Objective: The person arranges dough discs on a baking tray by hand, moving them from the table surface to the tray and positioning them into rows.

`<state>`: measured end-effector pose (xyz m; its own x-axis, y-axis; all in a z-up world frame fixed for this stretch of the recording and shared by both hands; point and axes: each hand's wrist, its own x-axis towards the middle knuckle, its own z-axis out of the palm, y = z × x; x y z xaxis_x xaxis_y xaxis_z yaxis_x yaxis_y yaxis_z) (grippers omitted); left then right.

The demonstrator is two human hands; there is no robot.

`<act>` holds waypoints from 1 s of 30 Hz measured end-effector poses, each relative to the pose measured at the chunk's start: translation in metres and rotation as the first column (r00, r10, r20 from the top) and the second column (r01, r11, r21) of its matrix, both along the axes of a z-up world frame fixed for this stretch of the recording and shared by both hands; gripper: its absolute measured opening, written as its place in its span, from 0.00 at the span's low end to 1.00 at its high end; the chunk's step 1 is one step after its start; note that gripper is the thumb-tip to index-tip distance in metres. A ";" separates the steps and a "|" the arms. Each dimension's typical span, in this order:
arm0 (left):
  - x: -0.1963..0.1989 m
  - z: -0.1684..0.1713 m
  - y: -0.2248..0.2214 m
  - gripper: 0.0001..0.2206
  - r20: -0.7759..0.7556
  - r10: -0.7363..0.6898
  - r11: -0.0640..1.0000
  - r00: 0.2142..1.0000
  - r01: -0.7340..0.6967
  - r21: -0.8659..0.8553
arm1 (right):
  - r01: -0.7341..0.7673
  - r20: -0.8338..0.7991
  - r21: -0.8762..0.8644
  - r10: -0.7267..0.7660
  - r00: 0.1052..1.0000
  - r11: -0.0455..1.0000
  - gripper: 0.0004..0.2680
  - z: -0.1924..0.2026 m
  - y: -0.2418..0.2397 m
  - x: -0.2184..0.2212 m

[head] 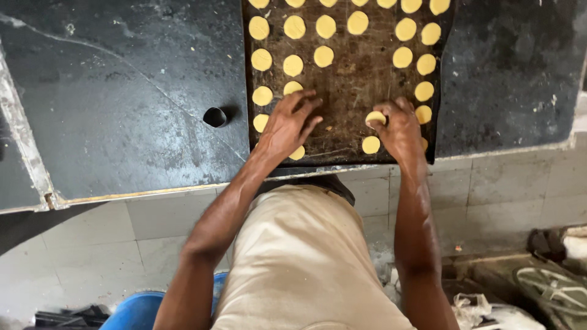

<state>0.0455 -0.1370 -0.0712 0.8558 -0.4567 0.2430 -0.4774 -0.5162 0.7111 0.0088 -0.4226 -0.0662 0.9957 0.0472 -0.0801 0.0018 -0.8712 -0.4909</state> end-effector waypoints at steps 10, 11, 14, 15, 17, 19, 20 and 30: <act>-0.021 0.019 0.034 0.14 -0.149 0.125 0.991 0.981 -0.129 -0.016 | 0.032 -0.104 0.343 0.004 0.995 0.939 0.07 -0.037 0.034 0.049; -0.020 0.021 0.034 0.14 -0.153 0.130 0.991 0.980 -0.135 -0.022 | 0.008 -0.088 0.338 0.023 0.996 0.941 0.07 -0.041 0.044 0.058; -0.022 0.024 0.030 0.14 -0.189 0.145 0.987 0.971 -0.154 -0.036 | -0.027 -0.044 0.346 0.045 0.998 0.938 0.08 -0.047 0.065 0.079; -0.024 0.024 0.029 0.13 -0.170 0.139 0.988 0.976 -0.148 -0.041 | -0.013 -0.036 0.364 0.028 0.999 0.931 0.09 -0.047 0.067 0.081; -0.025 0.019 0.026 0.13 -0.130 0.123 0.990 0.984 -0.131 -0.055 | 0.030 0.032 0.351 -0.044 0.999 0.936 0.09 -0.041 0.059 0.078; -0.025 0.011 0.020 0.11 -0.116 0.076 0.995 0.990 -0.083 -0.055 | 0.096 0.153 0.292 -0.145 0.977 0.952 0.07 -0.028 0.036 0.065; -0.026 0.005 0.015 0.11 -0.111 0.052 0.997 0.992 -0.058 -0.055 | 0.104 0.145 0.270 -0.147 0.978 0.957 0.06 -0.018 0.019 0.054; -0.033 -0.042 -0.118 0.16 0.055 -0.447 0.885 0.893 0.432 0.173 | 0.105 -0.123 -0.061 -0.112 0.986 0.993 0.09 0.028 -0.045 -0.050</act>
